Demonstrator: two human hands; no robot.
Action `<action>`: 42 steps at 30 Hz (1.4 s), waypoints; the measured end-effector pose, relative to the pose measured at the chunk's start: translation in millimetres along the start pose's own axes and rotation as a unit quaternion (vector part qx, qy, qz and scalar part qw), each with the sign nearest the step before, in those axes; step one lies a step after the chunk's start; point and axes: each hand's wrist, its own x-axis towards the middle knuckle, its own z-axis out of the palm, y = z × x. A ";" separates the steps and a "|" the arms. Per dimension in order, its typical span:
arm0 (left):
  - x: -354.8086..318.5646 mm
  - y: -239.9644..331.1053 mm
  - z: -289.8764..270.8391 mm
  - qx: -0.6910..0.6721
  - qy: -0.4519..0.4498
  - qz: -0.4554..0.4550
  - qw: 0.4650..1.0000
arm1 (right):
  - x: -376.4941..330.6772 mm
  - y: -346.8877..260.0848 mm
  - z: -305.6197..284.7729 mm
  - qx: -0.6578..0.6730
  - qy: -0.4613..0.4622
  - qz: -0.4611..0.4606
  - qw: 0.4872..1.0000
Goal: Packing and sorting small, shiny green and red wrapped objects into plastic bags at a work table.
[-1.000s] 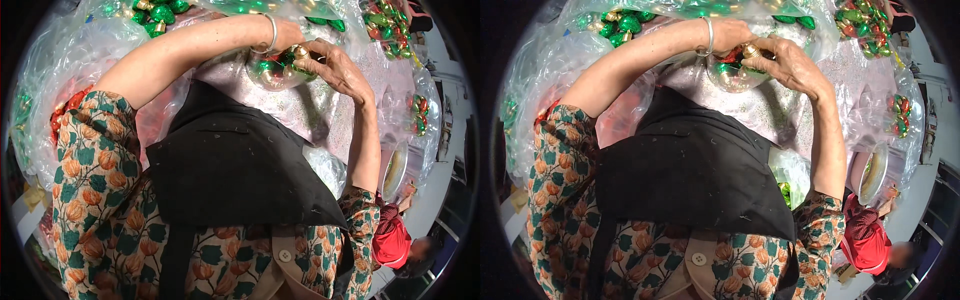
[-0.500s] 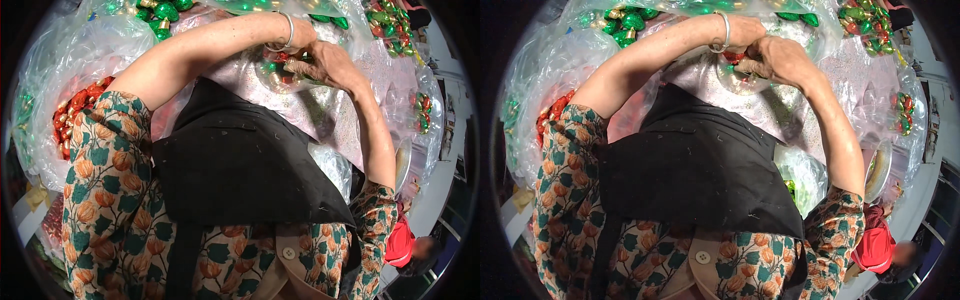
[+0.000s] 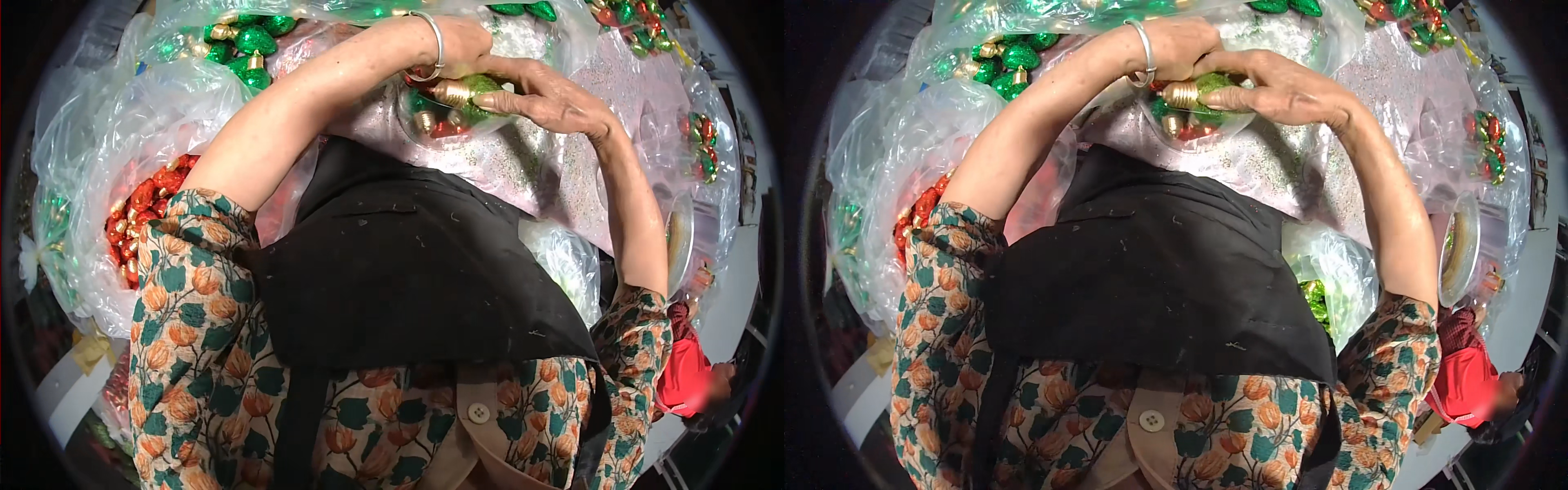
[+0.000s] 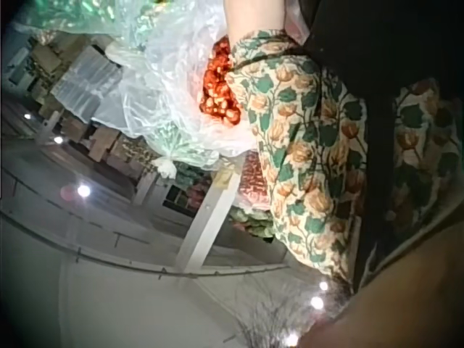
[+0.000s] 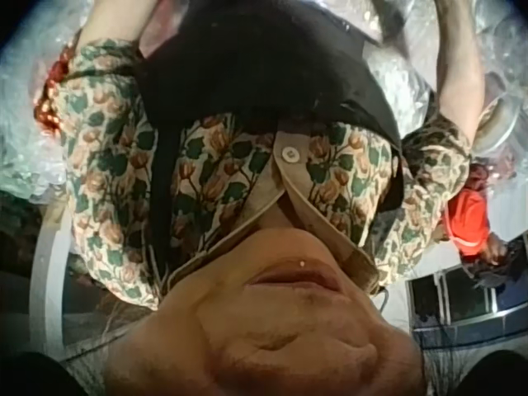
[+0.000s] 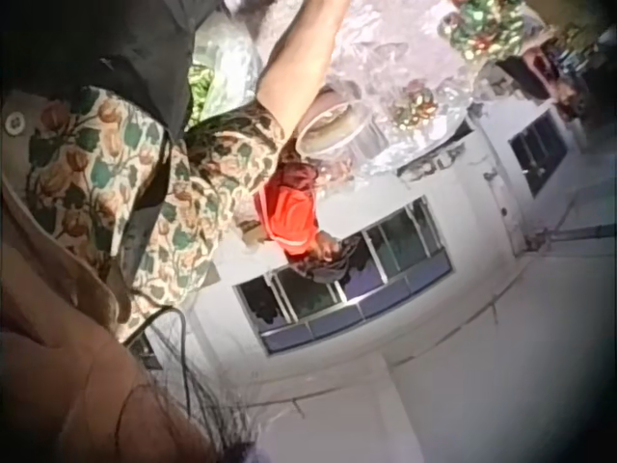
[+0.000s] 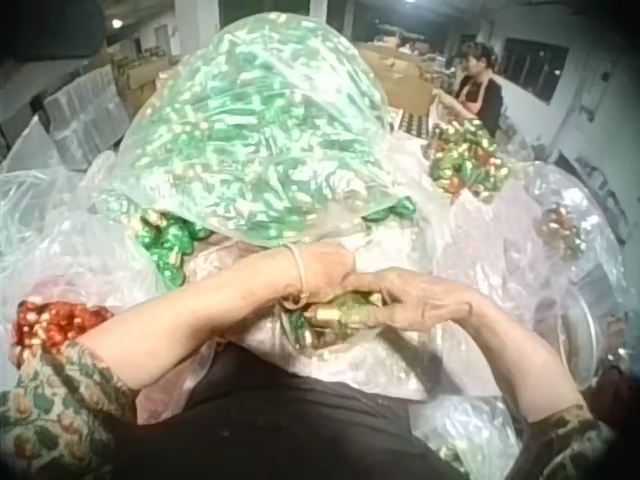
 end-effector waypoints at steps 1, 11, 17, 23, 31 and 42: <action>-1.3 -1.8 2.2 0.002 -0.004 0.002 1.000 | 3.2 -6.8 -3.0 -0.032 -0.047 0.033 0.998; -2.7 -4.0 9.1 0.003 -0.008 0.083 0.997 | 15.9 -6.3 26.6 -0.052 0.046 0.081 0.994; -2.5 0.7 9.8 -0.013 -0.030 0.040 0.999 | 5.6 -19.1 6.1 -0.026 -0.085 0.104 0.991; -1.4 0.1 17.4 -0.009 0.005 0.089 0.996 | 10.9 -6.6 14.1 -0.204 -0.126 0.089 0.967; -3.8 -1.5 31.2 -0.029 0.092 0.156 0.983 | 2.2 2.4 6.0 -0.170 -0.177 0.040 0.968; 4.7 7.9 19.6 -0.009 -0.024 0.113 0.993 | 11.7 23.3 11.2 -0.278 -0.149 0.034 0.948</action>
